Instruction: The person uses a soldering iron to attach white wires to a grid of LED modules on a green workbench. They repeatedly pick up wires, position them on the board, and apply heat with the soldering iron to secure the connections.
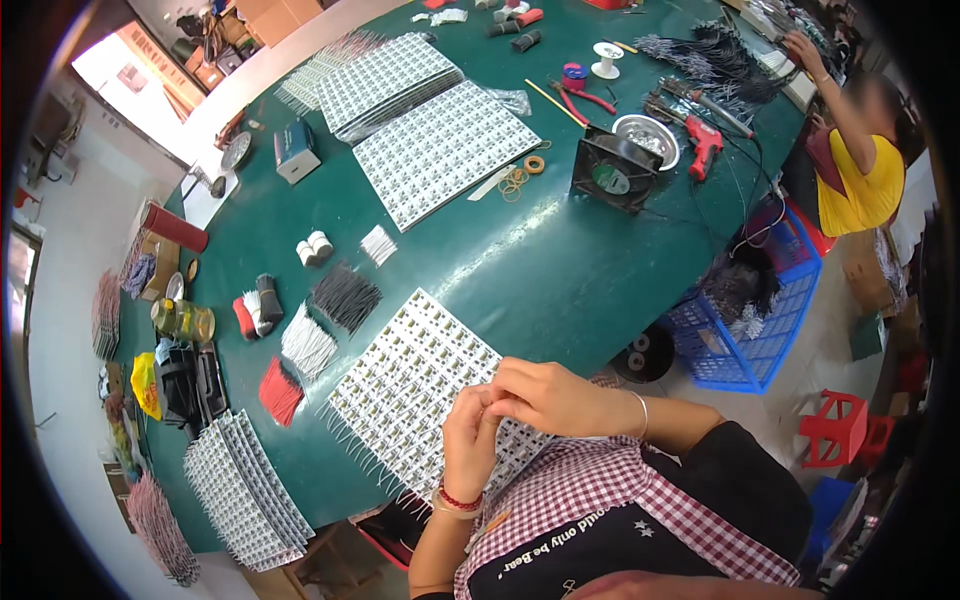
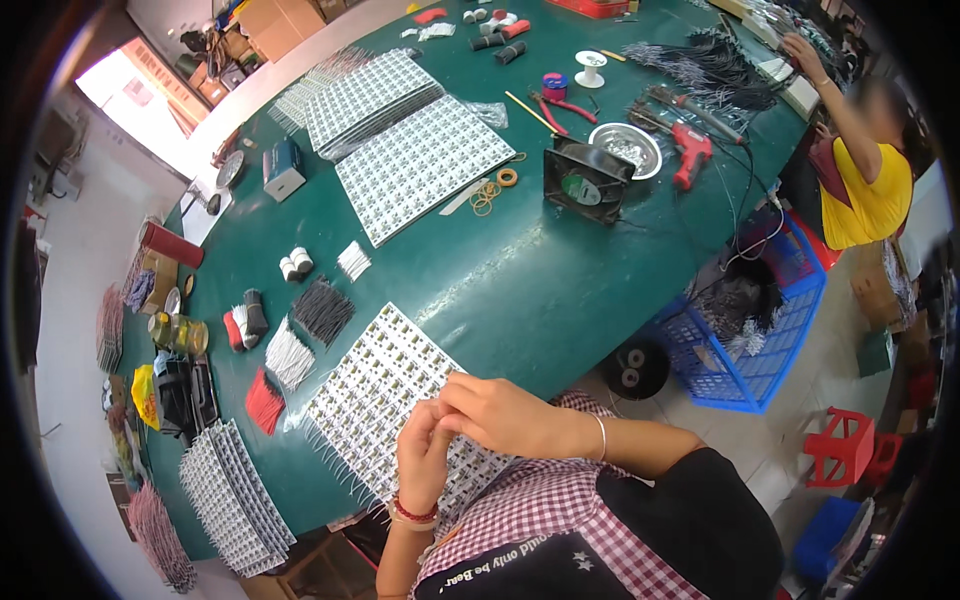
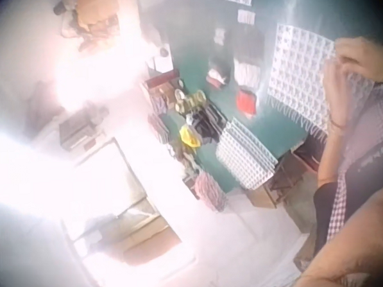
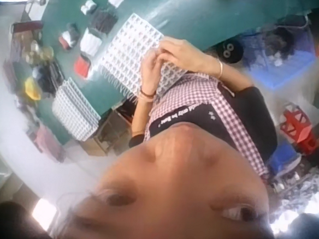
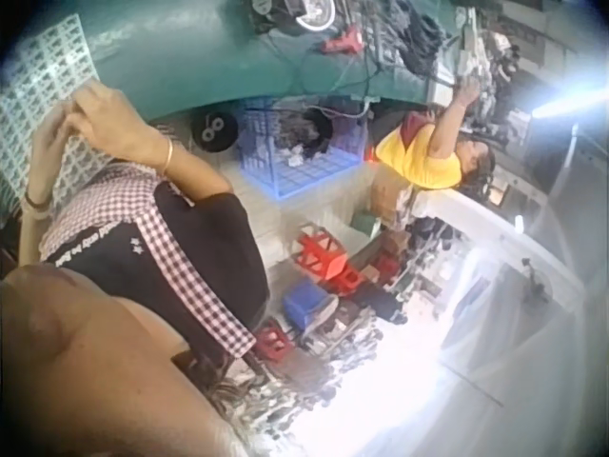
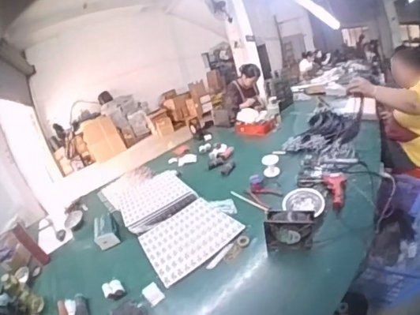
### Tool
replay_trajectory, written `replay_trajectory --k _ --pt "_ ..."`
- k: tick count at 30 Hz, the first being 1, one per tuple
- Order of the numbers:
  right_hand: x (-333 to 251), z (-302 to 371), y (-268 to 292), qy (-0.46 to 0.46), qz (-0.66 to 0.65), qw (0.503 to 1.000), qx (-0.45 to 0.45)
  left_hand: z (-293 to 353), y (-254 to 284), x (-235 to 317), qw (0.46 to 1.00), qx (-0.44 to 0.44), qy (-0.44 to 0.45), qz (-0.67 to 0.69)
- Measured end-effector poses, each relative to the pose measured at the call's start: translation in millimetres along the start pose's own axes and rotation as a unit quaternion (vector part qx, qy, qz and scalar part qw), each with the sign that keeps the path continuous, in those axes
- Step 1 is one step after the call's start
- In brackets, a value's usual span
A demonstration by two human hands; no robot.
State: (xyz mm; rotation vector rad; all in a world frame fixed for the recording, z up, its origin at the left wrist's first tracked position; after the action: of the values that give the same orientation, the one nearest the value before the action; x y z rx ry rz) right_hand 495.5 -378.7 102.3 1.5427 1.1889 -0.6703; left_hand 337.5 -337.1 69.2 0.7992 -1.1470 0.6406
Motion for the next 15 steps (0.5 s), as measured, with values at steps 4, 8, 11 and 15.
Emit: replay_trajectory --k 4,8,11,15 --pt "5.2 12.5 1.2 -0.005 0.008 1.0 0.028 4.7 -8.0 4.8 0.988 -0.052 0.141 0.041" --pt "5.1 17.9 3.7 0.001 0.023 0.996 0.082 3.1 -11.1 6.9 0.997 -0.028 0.071 -0.008" --pt "2.2 15.4 6.5 -0.007 0.037 0.998 0.059 5.7 -9.7 8.7 0.993 0.006 0.101 0.063" --pt "1.5 12.5 4.5 -0.006 0.029 1.0 0.01 9.4 -9.3 15.1 0.996 0.014 0.079 0.025"
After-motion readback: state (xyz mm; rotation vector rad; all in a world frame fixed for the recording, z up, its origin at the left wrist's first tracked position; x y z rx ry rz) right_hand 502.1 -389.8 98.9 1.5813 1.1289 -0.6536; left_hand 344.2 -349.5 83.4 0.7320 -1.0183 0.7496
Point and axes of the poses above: each hand's wrist, its own z-axis away from the middle knuckle, its own y-axis out of the back of the hand, x = y × z, the point moved 2 cm from there along -z, towards the middle knuckle, and after that the axes turned 10 degrees about y, right-handed, at the moved point
